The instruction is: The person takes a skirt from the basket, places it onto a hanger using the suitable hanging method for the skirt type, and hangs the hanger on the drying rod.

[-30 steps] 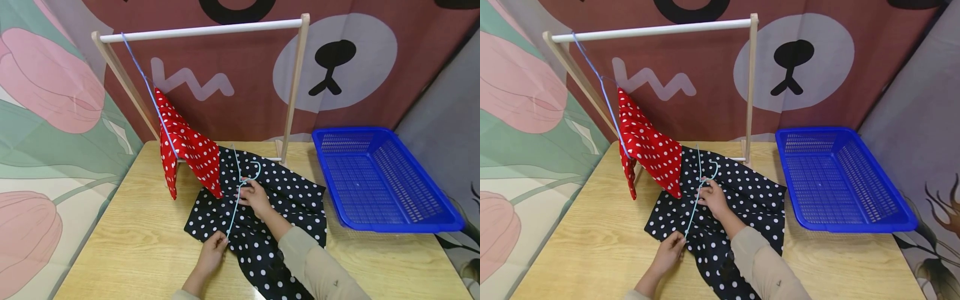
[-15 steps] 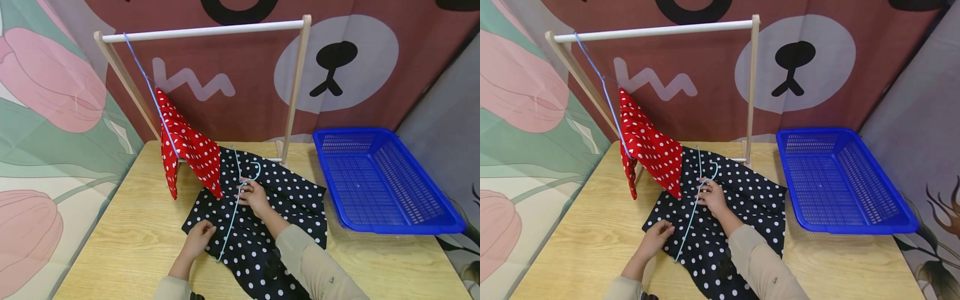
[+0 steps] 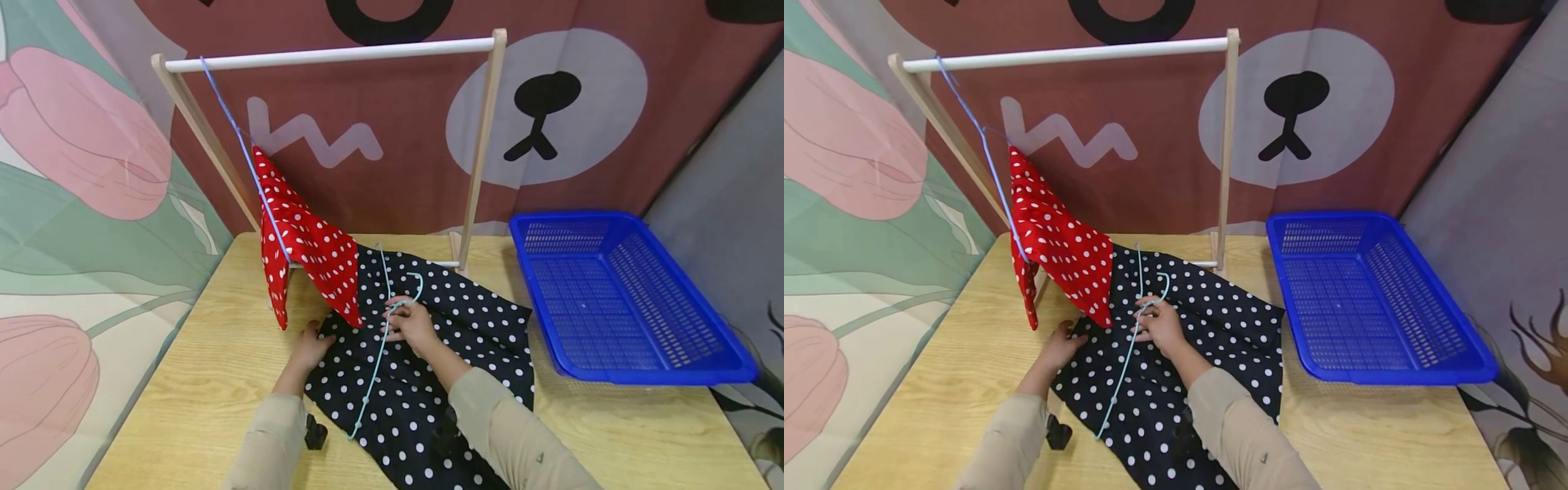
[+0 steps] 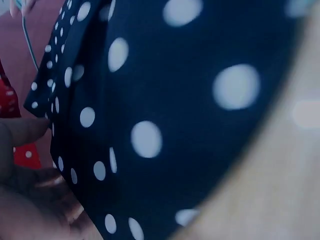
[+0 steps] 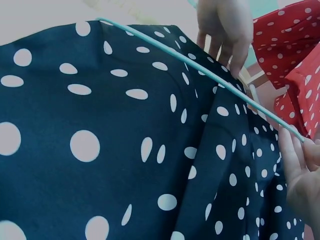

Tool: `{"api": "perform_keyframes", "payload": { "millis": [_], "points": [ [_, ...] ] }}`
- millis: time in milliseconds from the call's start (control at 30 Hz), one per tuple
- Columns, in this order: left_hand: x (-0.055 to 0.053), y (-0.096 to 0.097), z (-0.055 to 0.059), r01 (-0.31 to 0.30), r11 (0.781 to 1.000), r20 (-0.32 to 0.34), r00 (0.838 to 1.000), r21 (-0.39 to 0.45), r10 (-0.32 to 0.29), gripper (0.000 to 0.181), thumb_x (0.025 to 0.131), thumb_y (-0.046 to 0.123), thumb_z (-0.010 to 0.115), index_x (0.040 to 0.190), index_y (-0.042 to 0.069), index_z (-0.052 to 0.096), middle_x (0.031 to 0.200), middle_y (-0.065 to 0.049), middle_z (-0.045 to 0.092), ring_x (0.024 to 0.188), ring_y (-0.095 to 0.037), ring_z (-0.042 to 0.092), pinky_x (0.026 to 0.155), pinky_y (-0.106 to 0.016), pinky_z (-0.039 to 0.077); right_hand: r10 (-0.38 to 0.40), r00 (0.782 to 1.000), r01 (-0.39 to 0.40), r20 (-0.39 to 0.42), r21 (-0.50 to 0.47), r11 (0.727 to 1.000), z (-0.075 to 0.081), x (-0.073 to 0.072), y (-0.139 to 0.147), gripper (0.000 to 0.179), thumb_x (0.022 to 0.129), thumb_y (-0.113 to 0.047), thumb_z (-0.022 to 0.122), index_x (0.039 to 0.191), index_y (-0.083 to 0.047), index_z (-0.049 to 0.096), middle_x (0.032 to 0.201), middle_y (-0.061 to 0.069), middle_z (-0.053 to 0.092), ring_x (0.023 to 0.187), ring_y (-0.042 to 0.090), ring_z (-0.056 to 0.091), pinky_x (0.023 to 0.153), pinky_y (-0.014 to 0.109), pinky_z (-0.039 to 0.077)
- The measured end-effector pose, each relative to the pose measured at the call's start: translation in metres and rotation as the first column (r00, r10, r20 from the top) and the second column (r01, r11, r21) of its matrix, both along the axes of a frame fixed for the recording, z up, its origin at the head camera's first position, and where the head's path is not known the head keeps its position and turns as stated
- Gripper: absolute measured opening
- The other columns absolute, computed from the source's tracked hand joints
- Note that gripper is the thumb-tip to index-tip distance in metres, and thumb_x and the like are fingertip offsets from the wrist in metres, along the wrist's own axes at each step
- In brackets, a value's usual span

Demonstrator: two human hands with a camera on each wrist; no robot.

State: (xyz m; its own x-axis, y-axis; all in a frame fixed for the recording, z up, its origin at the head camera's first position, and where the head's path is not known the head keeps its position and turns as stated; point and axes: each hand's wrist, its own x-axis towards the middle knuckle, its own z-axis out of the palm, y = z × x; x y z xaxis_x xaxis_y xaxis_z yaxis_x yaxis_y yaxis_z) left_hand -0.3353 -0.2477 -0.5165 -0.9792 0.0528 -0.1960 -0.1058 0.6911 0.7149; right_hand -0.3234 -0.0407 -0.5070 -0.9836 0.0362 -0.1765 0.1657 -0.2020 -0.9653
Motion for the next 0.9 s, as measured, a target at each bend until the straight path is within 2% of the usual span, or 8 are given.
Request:
{"api": "perform_keyframes", "payload": {
  "millis": [133,300,367,433,567,733,833,900],
  "points": [
    [-0.013,0.001,0.0,0.015,0.998,0.05,0.999,0.068,-0.019,0.05,0.084,0.019,0.047,0.122,-0.011,0.032,0.118,-0.028,0.04,0.105,-0.039,0.039,0.09,-0.052,0.029,0.031,0.999,-0.031,-0.007,0.013,0.999,0.0,0.001,0.0,0.026,0.082,0.01,0.046,0.107,0.005,0.05,0.094,0.025,0.053,0.063,0.024,0.06,0.055,0.034,0.05],
    [-0.027,0.001,-0.004,-0.005,0.988,0.094,0.996,0.154,-0.009,0.037,0.085,0.018,0.048,0.111,-0.008,0.046,0.105,-0.021,0.048,0.095,-0.033,0.044,0.086,-0.046,0.033,0.025,0.999,-0.025,-0.034,0.016,1.0,0.001,0.003,-0.001,0.024,0.084,0.008,0.046,0.107,0.008,0.051,0.094,0.027,0.053,0.07,0.031,0.059,0.058,0.033,0.05],
    [-0.031,0.002,-0.004,0.002,0.984,0.119,0.993,0.178,-0.024,0.034,0.085,0.02,0.049,0.108,-0.006,0.048,0.101,-0.018,0.049,0.093,-0.03,0.044,0.085,-0.044,0.034,0.029,0.999,-0.029,-0.045,0.011,1.0,0.001,0.004,-0.001,0.024,0.084,0.007,0.045,0.107,0.009,0.05,0.097,0.028,0.053,0.074,0.032,0.059,0.059,0.034,0.05],
    [-0.035,0.003,-0.002,0.013,0.981,0.138,0.99,0.191,-0.04,0.034,0.085,0.022,0.05,0.106,-0.004,0.049,0.1,-0.017,0.048,0.093,-0.029,0.042,0.084,-0.044,0.033,0.04,0.998,-0.04,-0.059,-0.004,0.999,0.001,0.004,-0.002,0.023,0.085,0.006,0.044,0.108,0.011,0.049,0.1,0.03,0.051,0.076,0.031,0.059,0.061,0.036,0.05],
    [-0.039,0.005,0.003,0.022,0.97,0.163,0.985,0.242,-0.063,0.037,0.085,0.02,0.051,0.114,-0.002,0.046,0.108,-0.017,0.045,0.099,-0.031,0.038,0.089,-0.046,0.03,0.047,0.996,-0.049,-0.073,-0.031,0.998,0.0,0.005,-0.002,0.023,0.085,0.007,0.045,0.106,0.014,0.047,0.101,0.03,0.052,0.076,0.03,0.06,0.062,0.039,0.049],
    [-0.041,0.005,0.009,-0.011,0.938,0.178,0.982,0.345,-0.054,0.034,0.084,0.012,0.051,0.114,0.001,0.041,0.112,-0.016,0.039,0.102,-0.03,0.033,0.089,-0.046,0.029,0.003,0.997,-0.006,-0.08,-0.038,0.999,-0.001,0.006,0.0,0.021,0.082,0.01,0.048,0.102,0.015,0.05,0.091,0.027,0.057,0.066,0.026,0.061,0.058,0.036,0.05],
    [-0.041,0.004,0.008,-0.015,0.91,0.161,0.985,0.414,-0.057,0.03,0.084,0.007,0.05,0.111,0.001,0.038,0.105,-0.012,0.039,0.095,-0.026,0.037,0.083,-0.039,0.031,-0.017,0.995,0.013,-0.095,-0.036,0.999,-0.002,0.007,0.002,0.02,0.08,0.011,0.049,0.1,0.015,0.051,0.085,0.024,0.059,0.063,0.027,0.061,0.055,0.035,0.05],
    [-0.041,0.004,0.008,-0.015,0.883,0.144,0.988,0.47,-0.06,0.028,0.084,0.005,0.048,0.11,0.001,0.039,0.1,-0.01,0.04,0.089,-0.023,0.039,0.079,-0.034,0.032,-0.025,0.994,0.021,-0.109,-0.032,0.999,-0.003,0.007,0.003,0.019,0.08,0.012,0.049,0.098,0.014,0.052,0.082,0.022,0.059,0.063,0.029,0.061,0.054,0.035,0.05]
  ]
}}
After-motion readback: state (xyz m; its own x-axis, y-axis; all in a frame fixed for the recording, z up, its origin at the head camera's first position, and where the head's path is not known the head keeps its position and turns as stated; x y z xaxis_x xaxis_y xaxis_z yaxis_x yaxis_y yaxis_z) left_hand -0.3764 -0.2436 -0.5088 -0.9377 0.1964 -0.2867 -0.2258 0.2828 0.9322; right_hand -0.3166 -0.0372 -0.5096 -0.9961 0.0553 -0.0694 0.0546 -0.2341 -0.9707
